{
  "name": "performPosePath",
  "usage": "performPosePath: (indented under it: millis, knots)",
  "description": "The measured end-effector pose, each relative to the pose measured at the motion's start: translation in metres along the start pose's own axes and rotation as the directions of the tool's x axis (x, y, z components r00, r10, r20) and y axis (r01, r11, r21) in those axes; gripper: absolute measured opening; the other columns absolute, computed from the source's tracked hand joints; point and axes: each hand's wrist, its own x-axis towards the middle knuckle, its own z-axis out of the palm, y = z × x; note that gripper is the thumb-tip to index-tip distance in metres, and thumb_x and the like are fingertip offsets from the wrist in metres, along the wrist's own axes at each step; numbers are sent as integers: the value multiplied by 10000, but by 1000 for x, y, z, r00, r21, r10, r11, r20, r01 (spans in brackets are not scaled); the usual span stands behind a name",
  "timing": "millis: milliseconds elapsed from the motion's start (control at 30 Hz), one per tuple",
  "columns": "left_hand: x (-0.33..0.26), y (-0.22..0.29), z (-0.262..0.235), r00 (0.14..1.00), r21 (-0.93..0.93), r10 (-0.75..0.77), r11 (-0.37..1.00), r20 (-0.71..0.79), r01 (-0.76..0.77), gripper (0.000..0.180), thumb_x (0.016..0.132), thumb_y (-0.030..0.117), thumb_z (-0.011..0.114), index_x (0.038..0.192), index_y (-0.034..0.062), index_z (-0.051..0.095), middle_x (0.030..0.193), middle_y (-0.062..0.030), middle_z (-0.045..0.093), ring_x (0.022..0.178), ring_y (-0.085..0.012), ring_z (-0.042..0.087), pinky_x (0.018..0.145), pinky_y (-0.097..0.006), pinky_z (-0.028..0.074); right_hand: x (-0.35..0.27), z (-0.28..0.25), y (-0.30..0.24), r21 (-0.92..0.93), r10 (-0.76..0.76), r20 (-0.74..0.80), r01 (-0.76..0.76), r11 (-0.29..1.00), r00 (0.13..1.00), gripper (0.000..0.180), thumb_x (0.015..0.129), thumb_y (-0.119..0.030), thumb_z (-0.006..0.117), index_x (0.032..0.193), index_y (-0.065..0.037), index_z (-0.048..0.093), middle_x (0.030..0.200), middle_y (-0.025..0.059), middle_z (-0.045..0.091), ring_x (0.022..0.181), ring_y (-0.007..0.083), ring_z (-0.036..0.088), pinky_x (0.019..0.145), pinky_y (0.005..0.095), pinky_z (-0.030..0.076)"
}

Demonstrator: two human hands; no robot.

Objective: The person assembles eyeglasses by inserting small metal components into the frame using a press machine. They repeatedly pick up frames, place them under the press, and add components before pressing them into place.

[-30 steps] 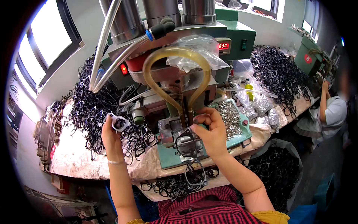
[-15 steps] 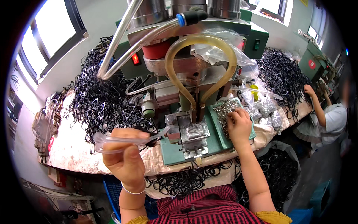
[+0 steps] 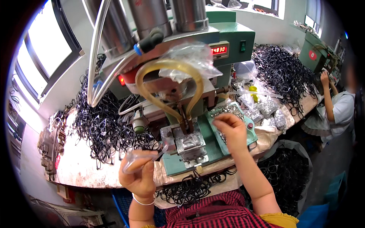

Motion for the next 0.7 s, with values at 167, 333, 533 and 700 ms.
performPosePath:
  millis: [167,333,533,700]
  knots:
    - [-13,-17,4,979,-227,-68,974,-191,23,138,999,32,520,1106,-23,589,995,-139,634,920,-202,611,839,-315,507,-21,43,1,-250,-447,203,487,837,871,212,820,-11,737,1019,10,667,943,77,687,892,164,665,816,273,509]
    - [29,-10,12,993,-140,-46,990,-111,30,125,947,58,643,999,-55,642,976,-191,685,906,-267,680,835,-350,557,-31,53,-7,-85,-354,206,377,922,912,457,819,12,745,1222,20,528,1053,92,665,930,151,659,861,279,501]
    - [25,-5,11,997,-83,-76,994,-15,75,98,916,67,673,959,-20,657,969,-169,698,889,-258,691,855,-372,551,-45,53,-30,73,-121,219,107,992,968,524,845,7,703,1318,13,479,1232,124,633,1103,166,621,986,324,462]
    - [3,-2,12,814,48,271,938,514,-343,129,871,68,693,996,82,722,1022,-93,754,822,-249,651,850,-414,547,-30,0,-35,-391,-84,352,228,892,932,396,865,-20,666,1258,-12,620,1237,101,666,1158,193,624,1047,358,460]
